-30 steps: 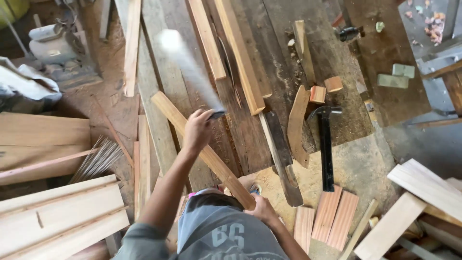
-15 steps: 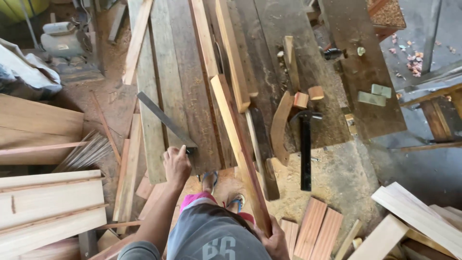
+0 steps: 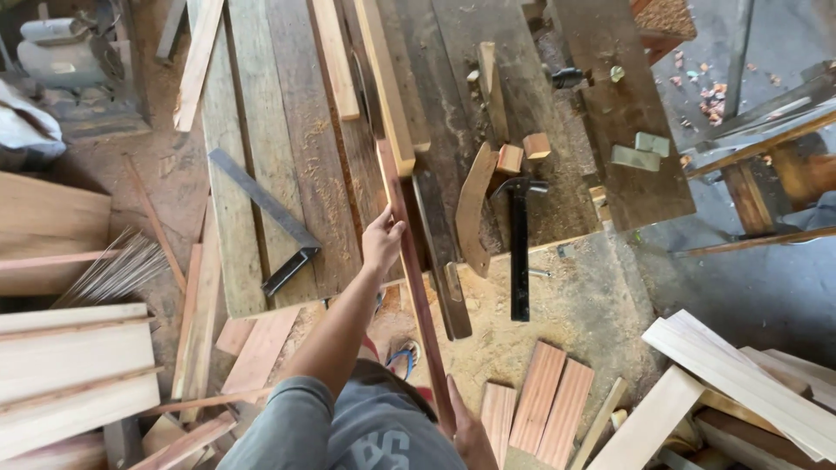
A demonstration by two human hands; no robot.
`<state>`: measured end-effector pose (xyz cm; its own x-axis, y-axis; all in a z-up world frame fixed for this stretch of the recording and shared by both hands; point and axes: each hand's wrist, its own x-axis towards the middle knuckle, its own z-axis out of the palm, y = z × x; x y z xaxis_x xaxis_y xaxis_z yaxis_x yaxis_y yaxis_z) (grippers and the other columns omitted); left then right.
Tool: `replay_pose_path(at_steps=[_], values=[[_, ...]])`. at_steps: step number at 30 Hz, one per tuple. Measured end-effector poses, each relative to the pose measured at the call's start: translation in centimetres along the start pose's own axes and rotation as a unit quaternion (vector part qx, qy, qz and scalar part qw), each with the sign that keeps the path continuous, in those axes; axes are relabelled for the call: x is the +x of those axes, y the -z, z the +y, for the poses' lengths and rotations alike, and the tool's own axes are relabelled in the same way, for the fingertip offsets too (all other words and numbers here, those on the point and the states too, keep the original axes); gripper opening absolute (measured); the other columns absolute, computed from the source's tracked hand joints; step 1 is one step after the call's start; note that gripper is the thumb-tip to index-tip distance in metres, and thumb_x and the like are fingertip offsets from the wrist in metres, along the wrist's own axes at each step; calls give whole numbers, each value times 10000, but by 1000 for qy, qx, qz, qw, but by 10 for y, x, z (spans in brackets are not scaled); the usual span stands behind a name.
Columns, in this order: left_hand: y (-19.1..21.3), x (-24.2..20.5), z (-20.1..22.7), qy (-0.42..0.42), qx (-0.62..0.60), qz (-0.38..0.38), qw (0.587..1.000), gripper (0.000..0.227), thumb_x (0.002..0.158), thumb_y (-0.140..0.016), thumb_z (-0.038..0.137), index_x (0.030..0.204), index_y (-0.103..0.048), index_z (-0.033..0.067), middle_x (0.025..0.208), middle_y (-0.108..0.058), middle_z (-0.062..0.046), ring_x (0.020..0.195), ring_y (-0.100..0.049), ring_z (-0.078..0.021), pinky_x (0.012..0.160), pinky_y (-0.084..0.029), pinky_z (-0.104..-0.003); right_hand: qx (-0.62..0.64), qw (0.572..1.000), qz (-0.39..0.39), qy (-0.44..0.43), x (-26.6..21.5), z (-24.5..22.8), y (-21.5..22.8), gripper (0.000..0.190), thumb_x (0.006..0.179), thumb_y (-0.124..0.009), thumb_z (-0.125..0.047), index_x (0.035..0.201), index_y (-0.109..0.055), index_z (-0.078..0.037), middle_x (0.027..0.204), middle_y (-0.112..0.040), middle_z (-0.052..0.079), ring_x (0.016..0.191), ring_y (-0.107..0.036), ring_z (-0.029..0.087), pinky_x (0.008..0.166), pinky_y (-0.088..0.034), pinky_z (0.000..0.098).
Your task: Measure and mark pieces of wood using a framing square and hammer in a carpentry workshop.
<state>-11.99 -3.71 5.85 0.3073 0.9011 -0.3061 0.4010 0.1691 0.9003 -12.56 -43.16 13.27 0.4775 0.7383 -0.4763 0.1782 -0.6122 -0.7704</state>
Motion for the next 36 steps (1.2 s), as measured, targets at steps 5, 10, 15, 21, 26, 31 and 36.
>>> replay_pose_path(at_steps=[5,10,15,21,26,31,36], values=[[-1,24,-6,6,-28,13,999,592,912,-762,204,1467,-567,148,1163,-785,-72,932,-707,-103,831,-563,-250,-82,990,-93,61,0,39,8,788,963,-566,-253,1641,-174,-171,1364,-618,293,1259,-643,421,1014,-536,431],[0,42,-8,1,-10,16,1000,591,913,-765,201,1466,-563,156,1213,-756,-68,1018,-713,-90,894,-547,-239,-104,989,-80,61,8,10,8,862,905,-658,-182,1607,-157,-181,1411,-565,285,1157,-657,451,964,-575,452],[-2,54,-8,1,-31,13,999,584,909,-761,194,1460,-570,153,1233,-753,-66,1056,-714,-97,907,-548,-243,-140,986,-53,74,10,6,10,926,825,-737,-60,1602,-254,-200,1340,-592,294,1130,-656,466,941,-580,463],[2,53,3,6,-24,15,1000,590,909,-762,196,1465,-566,164,1221,-762,-69,1026,-718,-91,890,-553,-241,-134,981,-17,140,12,-15,17,880,787,-721,-23,1570,-346,-172,1249,-675,268,993,-703,460,814,-596,480],[4,54,11,10,1,21,1000,586,915,-769,208,1465,-569,179,1203,-769,-73,998,-732,-93,880,-557,-243,-165,983,-75,36,14,-29,21,842,855,-719,-105,1588,-324,-229,979,-729,234,879,-721,423,798,-572,483],[13,49,34,51,19,5,999,588,925,-731,231,1482,-543,228,1217,-756,-38,934,-737,-108,812,-585,-262,-155,983,-63,71,20,-26,20,832,846,-739,-122,1569,-338,-217,1018,-737,222,871,-739,403,794,-591,467],[8,63,18,25,17,12,999,591,927,-743,234,1483,-542,223,1200,-765,-44,921,-738,-79,814,-587,-240,-149,982,-43,109,24,-33,21,821,834,-752,-124,1556,-368,-195,1035,-737,227,889,-724,413,769,-580,474]])
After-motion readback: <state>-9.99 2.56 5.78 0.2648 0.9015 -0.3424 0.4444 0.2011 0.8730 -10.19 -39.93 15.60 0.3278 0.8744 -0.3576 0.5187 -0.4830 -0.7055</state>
